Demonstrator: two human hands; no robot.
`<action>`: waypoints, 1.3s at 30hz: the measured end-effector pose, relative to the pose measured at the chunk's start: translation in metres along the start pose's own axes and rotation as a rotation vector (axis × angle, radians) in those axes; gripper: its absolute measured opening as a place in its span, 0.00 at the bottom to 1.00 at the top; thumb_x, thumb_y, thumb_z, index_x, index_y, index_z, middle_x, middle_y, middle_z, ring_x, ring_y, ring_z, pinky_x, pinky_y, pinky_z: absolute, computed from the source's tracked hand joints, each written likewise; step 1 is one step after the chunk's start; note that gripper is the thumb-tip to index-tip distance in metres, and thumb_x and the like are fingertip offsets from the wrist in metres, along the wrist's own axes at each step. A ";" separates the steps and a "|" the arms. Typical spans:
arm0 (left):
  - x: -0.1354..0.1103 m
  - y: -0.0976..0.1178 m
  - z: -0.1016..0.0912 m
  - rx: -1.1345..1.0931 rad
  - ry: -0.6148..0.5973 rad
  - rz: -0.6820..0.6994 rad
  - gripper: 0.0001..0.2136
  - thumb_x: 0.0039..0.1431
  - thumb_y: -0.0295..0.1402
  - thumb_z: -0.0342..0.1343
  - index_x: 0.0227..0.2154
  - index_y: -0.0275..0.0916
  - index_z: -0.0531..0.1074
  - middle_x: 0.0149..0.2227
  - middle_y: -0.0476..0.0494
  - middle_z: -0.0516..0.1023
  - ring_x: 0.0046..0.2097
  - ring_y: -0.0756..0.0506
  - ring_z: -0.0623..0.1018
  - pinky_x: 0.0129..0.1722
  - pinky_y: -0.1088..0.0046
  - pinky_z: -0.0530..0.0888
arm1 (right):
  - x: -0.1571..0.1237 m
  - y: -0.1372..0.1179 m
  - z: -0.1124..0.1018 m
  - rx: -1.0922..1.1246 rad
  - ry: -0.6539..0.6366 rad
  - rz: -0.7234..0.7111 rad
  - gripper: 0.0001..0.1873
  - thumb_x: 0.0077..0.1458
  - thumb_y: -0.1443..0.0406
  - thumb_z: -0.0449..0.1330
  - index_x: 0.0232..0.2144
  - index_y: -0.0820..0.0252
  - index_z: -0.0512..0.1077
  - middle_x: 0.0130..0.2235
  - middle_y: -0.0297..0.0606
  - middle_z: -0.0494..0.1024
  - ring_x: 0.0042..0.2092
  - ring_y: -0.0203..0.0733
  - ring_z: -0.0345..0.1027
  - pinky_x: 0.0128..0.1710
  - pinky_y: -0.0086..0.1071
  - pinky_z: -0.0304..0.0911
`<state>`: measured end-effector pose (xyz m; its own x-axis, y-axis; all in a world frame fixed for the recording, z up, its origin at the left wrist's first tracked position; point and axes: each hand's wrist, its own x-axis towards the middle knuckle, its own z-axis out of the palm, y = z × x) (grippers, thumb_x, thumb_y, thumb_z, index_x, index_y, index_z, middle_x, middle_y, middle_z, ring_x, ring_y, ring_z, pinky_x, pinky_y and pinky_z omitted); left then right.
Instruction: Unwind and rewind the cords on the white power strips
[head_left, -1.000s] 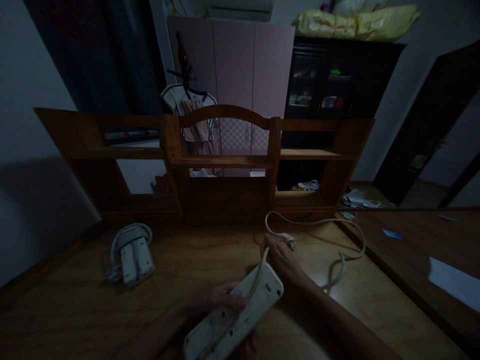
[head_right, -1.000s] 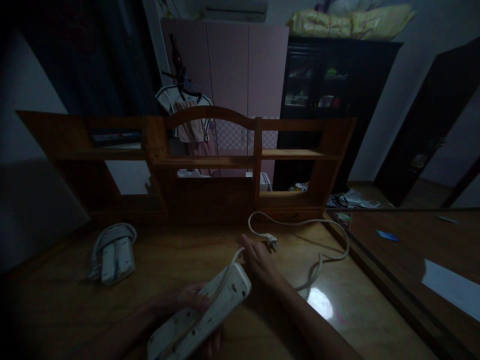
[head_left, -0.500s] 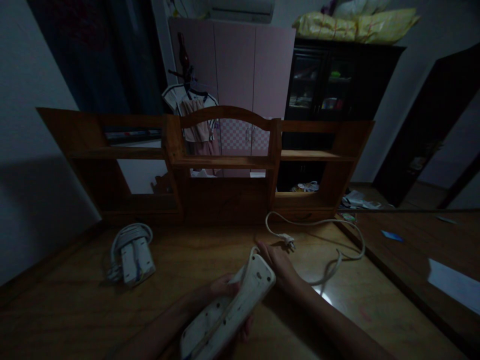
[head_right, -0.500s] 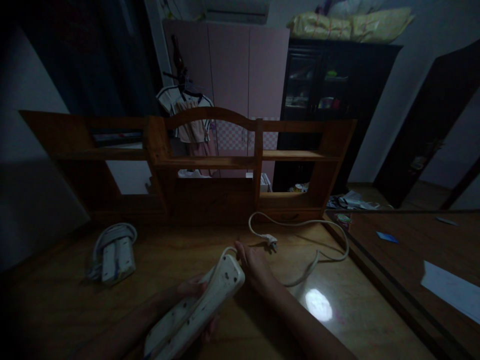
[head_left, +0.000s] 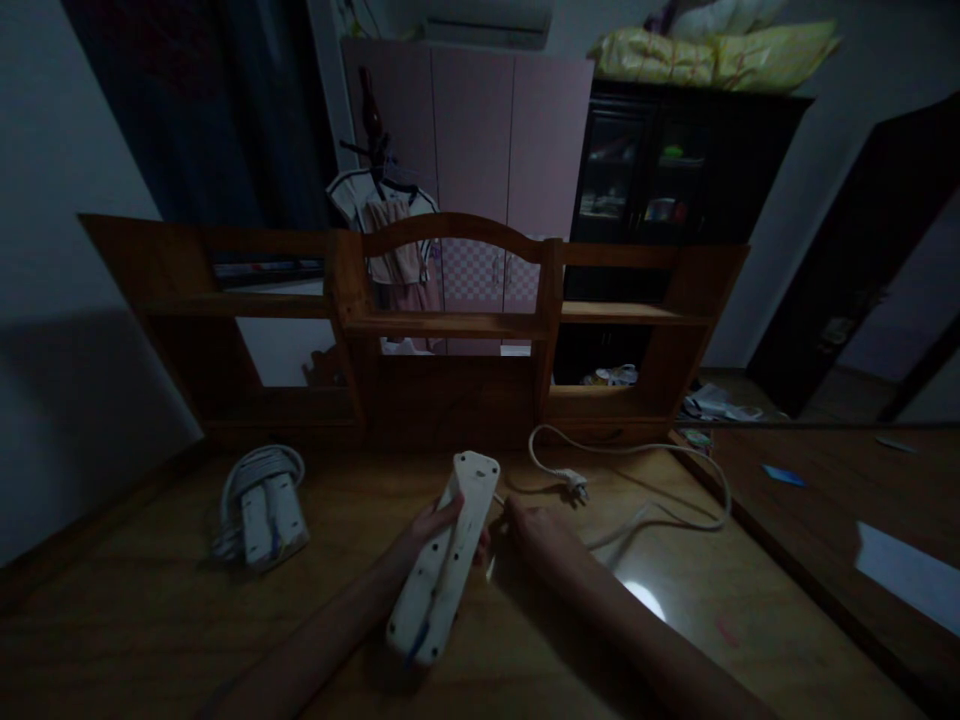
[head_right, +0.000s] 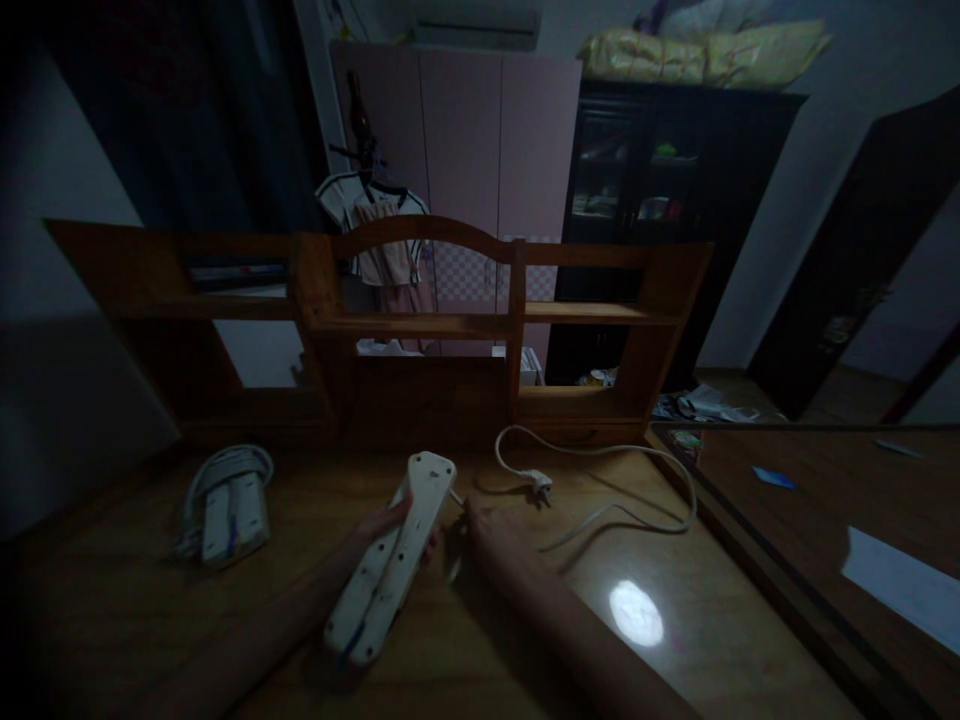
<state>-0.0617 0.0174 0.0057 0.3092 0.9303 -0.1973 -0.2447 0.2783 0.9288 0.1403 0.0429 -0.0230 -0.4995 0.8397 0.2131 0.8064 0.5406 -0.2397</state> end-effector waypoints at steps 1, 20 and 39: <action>0.002 0.001 -0.002 -0.004 -0.007 0.023 0.24 0.54 0.51 0.55 0.37 0.30 0.73 0.33 0.35 0.78 0.30 0.43 0.77 0.31 0.71 0.74 | 0.000 -0.001 -0.001 -0.045 -0.020 -0.011 0.08 0.61 0.68 0.53 0.43 0.61 0.65 0.33 0.40 0.78 0.33 0.42 0.72 0.27 0.28 0.55; 0.011 0.035 -0.059 1.004 0.634 0.532 0.21 0.53 0.49 0.57 0.45 0.41 0.71 0.34 0.43 0.77 0.35 0.39 0.76 0.33 0.72 0.67 | -0.009 -0.013 -0.025 -0.235 0.224 -0.277 0.04 0.64 0.69 0.52 0.41 0.58 0.65 0.36 0.36 0.73 0.37 0.40 0.67 0.34 0.31 0.55; 0.011 -0.004 -0.037 1.954 0.303 0.635 0.35 0.56 0.22 0.51 0.64 0.51 0.47 0.45 0.40 0.66 0.45 0.41 0.69 0.44 0.64 0.69 | -0.018 -0.003 -0.038 -0.360 0.470 -0.527 0.13 0.65 0.60 0.51 0.29 0.59 0.63 0.26 0.32 0.68 0.27 0.36 0.60 0.26 0.33 0.44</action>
<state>-0.0910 0.0353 -0.0112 0.4161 0.8315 0.3681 0.9085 -0.3975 -0.1291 0.1592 0.0244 0.0094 -0.7229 0.3247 0.6100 0.5939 0.7432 0.3082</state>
